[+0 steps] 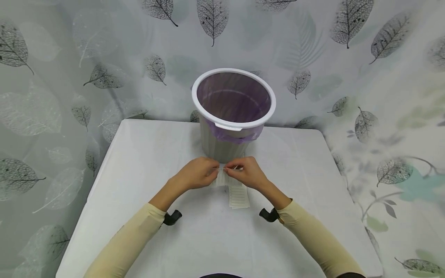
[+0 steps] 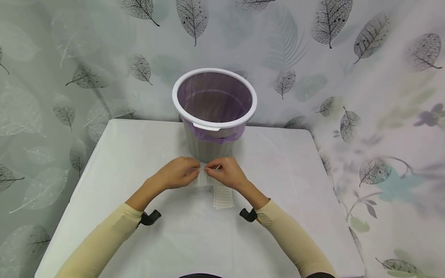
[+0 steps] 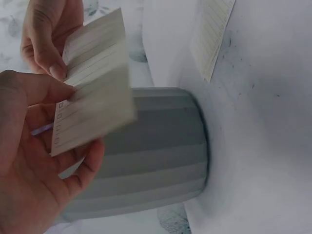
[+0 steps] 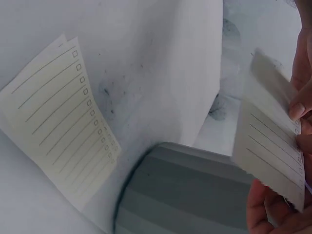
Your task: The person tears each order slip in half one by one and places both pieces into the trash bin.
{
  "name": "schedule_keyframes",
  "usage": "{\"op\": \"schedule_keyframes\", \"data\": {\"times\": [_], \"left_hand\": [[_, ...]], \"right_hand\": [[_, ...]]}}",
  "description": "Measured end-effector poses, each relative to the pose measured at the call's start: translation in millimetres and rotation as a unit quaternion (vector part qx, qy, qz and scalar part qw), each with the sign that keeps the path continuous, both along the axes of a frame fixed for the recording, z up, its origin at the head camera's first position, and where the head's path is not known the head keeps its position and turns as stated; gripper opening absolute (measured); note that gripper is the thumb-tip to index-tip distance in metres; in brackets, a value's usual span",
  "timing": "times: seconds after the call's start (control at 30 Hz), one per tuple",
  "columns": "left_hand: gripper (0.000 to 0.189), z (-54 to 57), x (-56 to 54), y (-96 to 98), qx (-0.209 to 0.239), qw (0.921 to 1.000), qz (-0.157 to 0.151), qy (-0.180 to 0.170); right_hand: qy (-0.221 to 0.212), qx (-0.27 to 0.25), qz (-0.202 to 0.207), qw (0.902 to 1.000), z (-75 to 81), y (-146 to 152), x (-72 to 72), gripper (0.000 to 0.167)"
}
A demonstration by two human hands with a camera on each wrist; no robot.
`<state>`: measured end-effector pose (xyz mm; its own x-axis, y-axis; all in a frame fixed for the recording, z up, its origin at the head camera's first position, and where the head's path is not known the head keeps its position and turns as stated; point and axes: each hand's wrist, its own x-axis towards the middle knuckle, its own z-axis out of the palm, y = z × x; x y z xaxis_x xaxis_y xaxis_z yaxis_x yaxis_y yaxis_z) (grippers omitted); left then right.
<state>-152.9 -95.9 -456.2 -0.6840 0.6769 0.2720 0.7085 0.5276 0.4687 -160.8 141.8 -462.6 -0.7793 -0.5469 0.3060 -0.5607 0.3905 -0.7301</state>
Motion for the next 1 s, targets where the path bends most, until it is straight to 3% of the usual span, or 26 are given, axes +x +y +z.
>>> {"op": "schedule_keyframes", "data": {"times": [0.27,0.53,0.73,1.0], "left_hand": [[0.01,6.5,0.3,2.0,0.026,0.9994,-0.01,0.02],[0.007,6.5,1.0,6.7,0.072,0.9964,-0.01,0.042],[0.008,3.6,0.9,7.2,0.108,0.9913,-0.01,0.075],[0.006,3.0,1.5,8.1,0.132,0.9802,-0.01,0.147]], "right_hand": [[0.025,0.009,0.012,0.9996,9.5,0,2.7,0.009],[0.033,-0.016,0.012,0.9993,12.6,1,4.4,0.011],[0.014,-0.045,0.008,0.9988,15.4,2,6.1,0.01],[-0.037,-0.065,-0.007,0.9971,20.6,2,7.0,0.009]]}}
